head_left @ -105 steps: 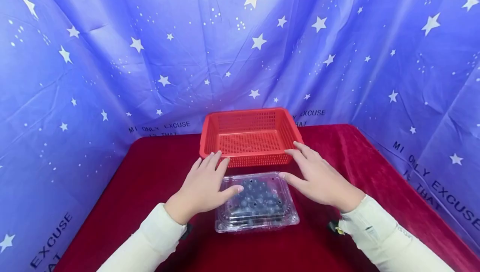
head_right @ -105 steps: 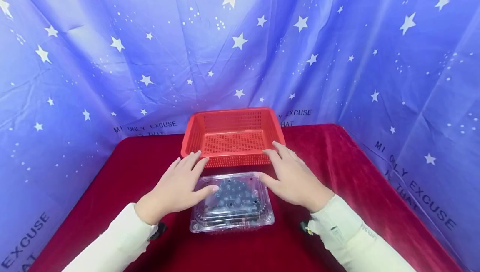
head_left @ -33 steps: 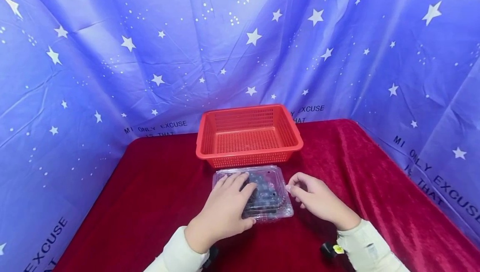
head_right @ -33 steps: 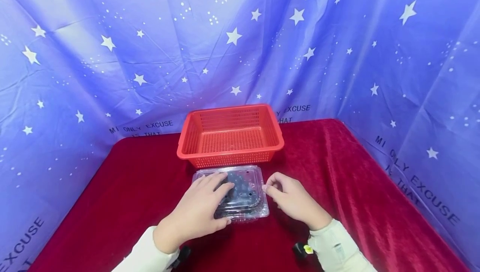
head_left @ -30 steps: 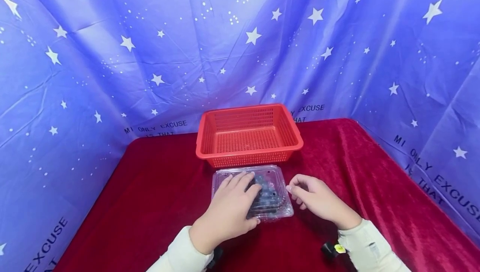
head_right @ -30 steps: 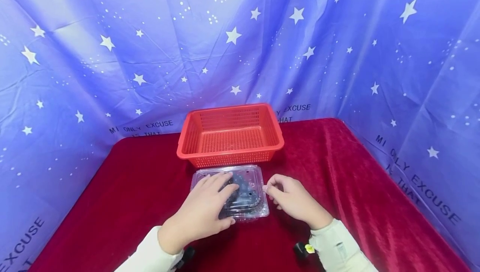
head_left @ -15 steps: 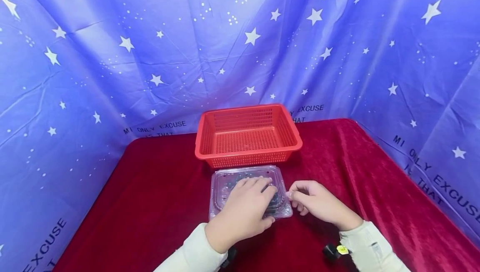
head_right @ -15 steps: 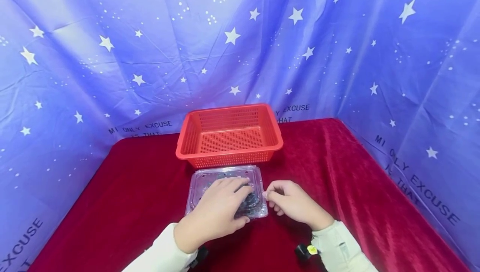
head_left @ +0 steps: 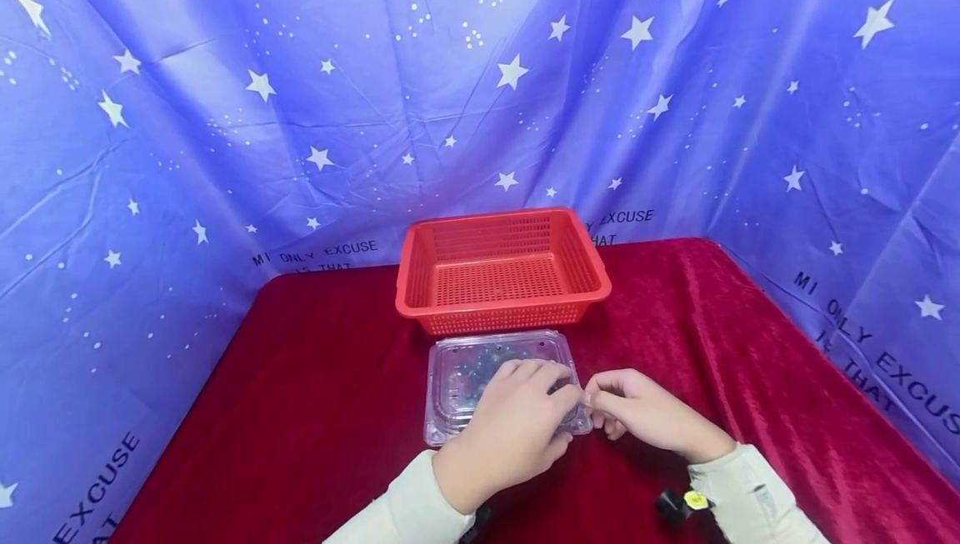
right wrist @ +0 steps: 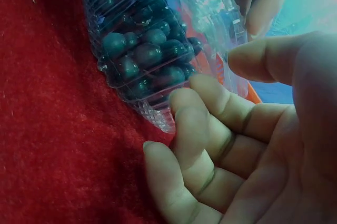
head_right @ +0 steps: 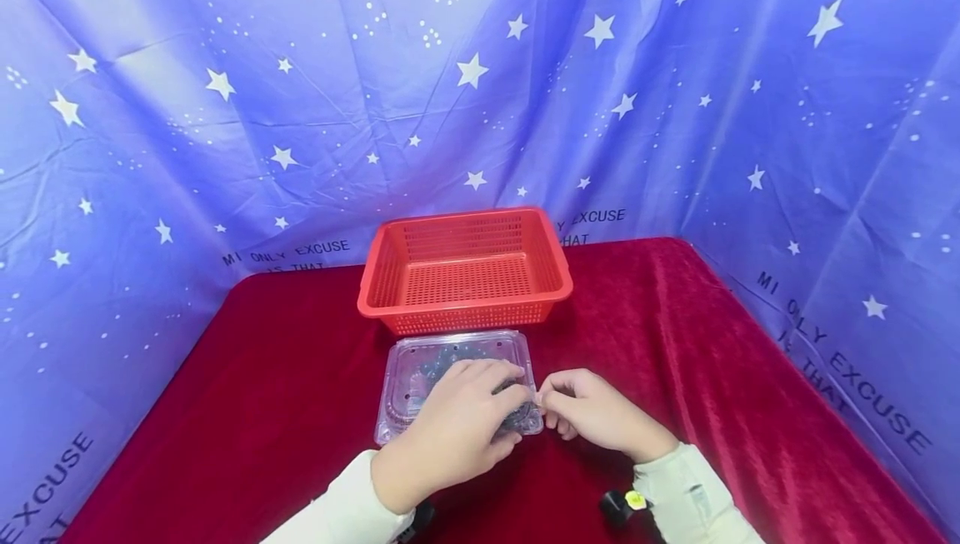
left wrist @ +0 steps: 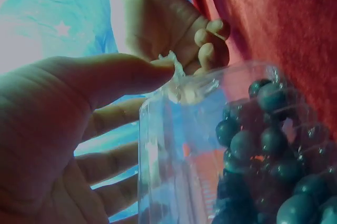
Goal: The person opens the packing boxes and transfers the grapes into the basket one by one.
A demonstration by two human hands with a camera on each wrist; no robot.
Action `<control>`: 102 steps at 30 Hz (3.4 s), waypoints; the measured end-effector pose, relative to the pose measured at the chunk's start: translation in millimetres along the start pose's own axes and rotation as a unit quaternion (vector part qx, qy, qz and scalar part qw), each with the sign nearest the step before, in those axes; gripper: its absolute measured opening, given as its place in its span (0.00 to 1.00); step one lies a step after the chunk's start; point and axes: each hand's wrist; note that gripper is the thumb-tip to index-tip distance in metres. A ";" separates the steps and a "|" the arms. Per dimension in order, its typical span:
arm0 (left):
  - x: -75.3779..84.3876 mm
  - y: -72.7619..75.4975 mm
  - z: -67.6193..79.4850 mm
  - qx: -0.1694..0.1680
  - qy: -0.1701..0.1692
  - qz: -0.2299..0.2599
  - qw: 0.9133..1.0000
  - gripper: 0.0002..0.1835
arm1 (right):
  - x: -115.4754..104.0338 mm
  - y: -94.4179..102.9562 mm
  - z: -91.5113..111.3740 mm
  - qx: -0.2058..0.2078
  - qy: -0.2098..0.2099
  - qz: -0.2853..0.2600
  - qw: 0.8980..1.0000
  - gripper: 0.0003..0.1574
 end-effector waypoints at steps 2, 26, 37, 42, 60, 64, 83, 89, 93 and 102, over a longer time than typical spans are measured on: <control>2.1 -1.4 -0.5 0.012 -0.011 0.000 1.000 0.22 | 0.3 1.7 1.1 -0.006 0.007 -0.001 1.000 0.14; 10.9 -14.8 0.7 0.055 -0.029 -0.013 0.998 0.06 | 6.5 7.4 5.6 -0.056 0.064 -0.006 0.996 0.15; 14.0 -17.3 2.6 0.062 -0.019 0.001 0.998 0.06 | 10.9 10.9 4.2 -0.104 0.081 -0.049 0.990 0.13; 15.1 -18.6 1.1 0.067 -0.020 -0.004 0.998 0.06 | 10.9 11.5 5.0 -0.103 0.073 -0.045 0.991 0.12; 16.3 -17.6 1.4 0.078 -0.023 -0.023 0.996 0.06 | 12.9 9.8 2.6 -0.107 0.084 -0.066 0.989 0.12; 15.9 -18.0 1.3 0.082 -0.022 -0.021 0.996 0.06 | 13.0 9.7 2.5 -0.108 0.096 -0.068 0.987 0.12; 14.9 -17.0 1.8 0.089 -0.029 -0.024 0.995 0.05 | 11.1 8.8 2.8 -0.114 0.085 -0.080 0.987 0.12; 15.1 -16.3 2.1 0.090 -0.031 -0.027 0.995 0.06 | 11.2 8.3 3.6 -0.118 0.083 -0.096 0.985 0.12; 15.1 -16.8 2.2 0.087 -0.030 -0.025 0.995 0.05 | 10.7 8.1 3.8 -0.119 0.079 -0.106 0.984 0.12; 14.5 -17.9 1.5 0.090 -0.034 -0.022 0.995 0.05 | 11.7 8.4 3.7 -0.116 0.083 -0.100 0.985 0.12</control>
Point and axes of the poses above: each hand's wrist, its own z-axis away from the middle knuckle, its own y-axis out of the back of the hand, x = y × z, and after that the axes turned 7 degrees about z, right-handed
